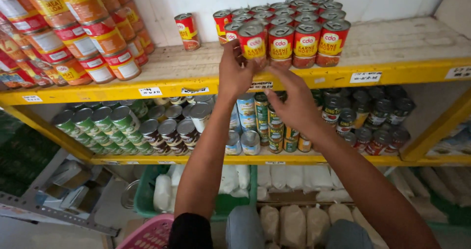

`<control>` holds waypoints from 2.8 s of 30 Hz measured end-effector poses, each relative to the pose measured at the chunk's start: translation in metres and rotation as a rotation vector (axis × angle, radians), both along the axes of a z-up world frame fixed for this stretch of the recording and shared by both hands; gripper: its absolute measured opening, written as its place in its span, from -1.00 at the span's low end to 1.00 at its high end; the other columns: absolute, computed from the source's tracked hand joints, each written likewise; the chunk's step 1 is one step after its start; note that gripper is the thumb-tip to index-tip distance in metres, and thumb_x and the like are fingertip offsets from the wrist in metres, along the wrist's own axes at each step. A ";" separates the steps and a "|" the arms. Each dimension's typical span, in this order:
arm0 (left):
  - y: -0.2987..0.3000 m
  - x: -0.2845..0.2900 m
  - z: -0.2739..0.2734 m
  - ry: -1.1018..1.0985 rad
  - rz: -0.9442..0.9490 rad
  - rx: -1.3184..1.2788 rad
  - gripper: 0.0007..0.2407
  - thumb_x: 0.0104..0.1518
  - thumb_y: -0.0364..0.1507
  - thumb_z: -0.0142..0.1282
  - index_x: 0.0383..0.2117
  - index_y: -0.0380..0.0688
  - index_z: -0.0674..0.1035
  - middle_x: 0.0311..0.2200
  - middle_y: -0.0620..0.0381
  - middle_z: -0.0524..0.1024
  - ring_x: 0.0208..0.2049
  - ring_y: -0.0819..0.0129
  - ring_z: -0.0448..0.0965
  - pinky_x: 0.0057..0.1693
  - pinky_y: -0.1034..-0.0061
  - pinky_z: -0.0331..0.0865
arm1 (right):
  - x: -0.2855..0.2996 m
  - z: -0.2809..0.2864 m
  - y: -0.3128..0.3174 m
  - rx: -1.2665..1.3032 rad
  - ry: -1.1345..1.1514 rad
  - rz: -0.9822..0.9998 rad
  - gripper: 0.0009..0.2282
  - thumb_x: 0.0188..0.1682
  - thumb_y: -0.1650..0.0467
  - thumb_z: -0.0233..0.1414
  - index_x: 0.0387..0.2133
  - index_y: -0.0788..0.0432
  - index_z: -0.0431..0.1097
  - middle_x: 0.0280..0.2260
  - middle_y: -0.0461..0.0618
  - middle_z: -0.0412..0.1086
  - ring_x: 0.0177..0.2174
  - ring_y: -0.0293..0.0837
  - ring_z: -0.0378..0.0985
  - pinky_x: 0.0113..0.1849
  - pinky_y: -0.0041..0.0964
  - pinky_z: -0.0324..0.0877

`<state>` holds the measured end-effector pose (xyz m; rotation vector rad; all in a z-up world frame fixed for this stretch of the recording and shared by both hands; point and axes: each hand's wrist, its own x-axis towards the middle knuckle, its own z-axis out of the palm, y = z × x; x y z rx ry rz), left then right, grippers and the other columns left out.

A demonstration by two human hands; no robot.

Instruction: Stocking canned goods from a pink plastic basket onto grocery store shelves.

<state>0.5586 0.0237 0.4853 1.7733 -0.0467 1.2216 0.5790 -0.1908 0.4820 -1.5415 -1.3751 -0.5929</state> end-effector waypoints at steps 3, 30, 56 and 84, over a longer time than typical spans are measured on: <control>-0.008 -0.009 0.021 0.177 0.133 0.120 -0.52 0.01 -0.57 0.30 0.10 -0.34 0.39 -0.07 -0.13 0.63 -0.09 0.22 0.69 -0.02 0.42 0.57 | 0.004 0.005 0.014 -0.067 -0.113 -0.064 -0.50 0.02 0.39 0.18 0.24 0.28 0.27 0.21 0.26 0.33 0.20 0.20 0.33 0.21 0.08 0.16; 0.008 -0.003 0.025 0.308 0.201 0.104 -0.48 -0.15 -0.56 0.40 0.03 -0.40 0.50 -0.17 -0.12 0.69 -0.19 0.27 0.74 -0.07 0.47 0.59 | 0.003 -0.007 0.035 -0.146 -0.288 -0.245 -0.43 -0.09 0.24 0.24 0.16 0.26 0.32 0.22 0.25 0.26 0.16 0.18 0.26 0.19 0.12 0.06; 0.147 -0.026 0.047 -0.014 0.560 0.029 -0.77 0.03 -0.45 0.29 -0.21 -0.30 0.65 -0.41 0.00 0.70 -0.37 0.29 0.74 -0.20 0.44 0.58 | 0.004 -0.020 0.040 -0.041 -0.380 -0.299 -0.46 -0.08 0.21 0.24 0.12 0.24 0.35 0.13 0.17 0.32 0.12 0.17 0.29 0.18 0.18 0.11; 0.216 -0.016 0.077 0.565 0.577 0.302 -0.26 -0.29 -0.41 0.54 0.11 -0.25 0.35 -0.25 -0.17 0.62 -0.20 0.05 0.65 -0.08 0.31 0.53 | 0.013 -0.033 0.066 0.185 -0.461 -0.416 -0.47 -0.12 0.06 0.23 -0.05 0.21 0.43 -0.02 0.07 0.41 -0.03 0.11 0.39 0.07 0.13 0.18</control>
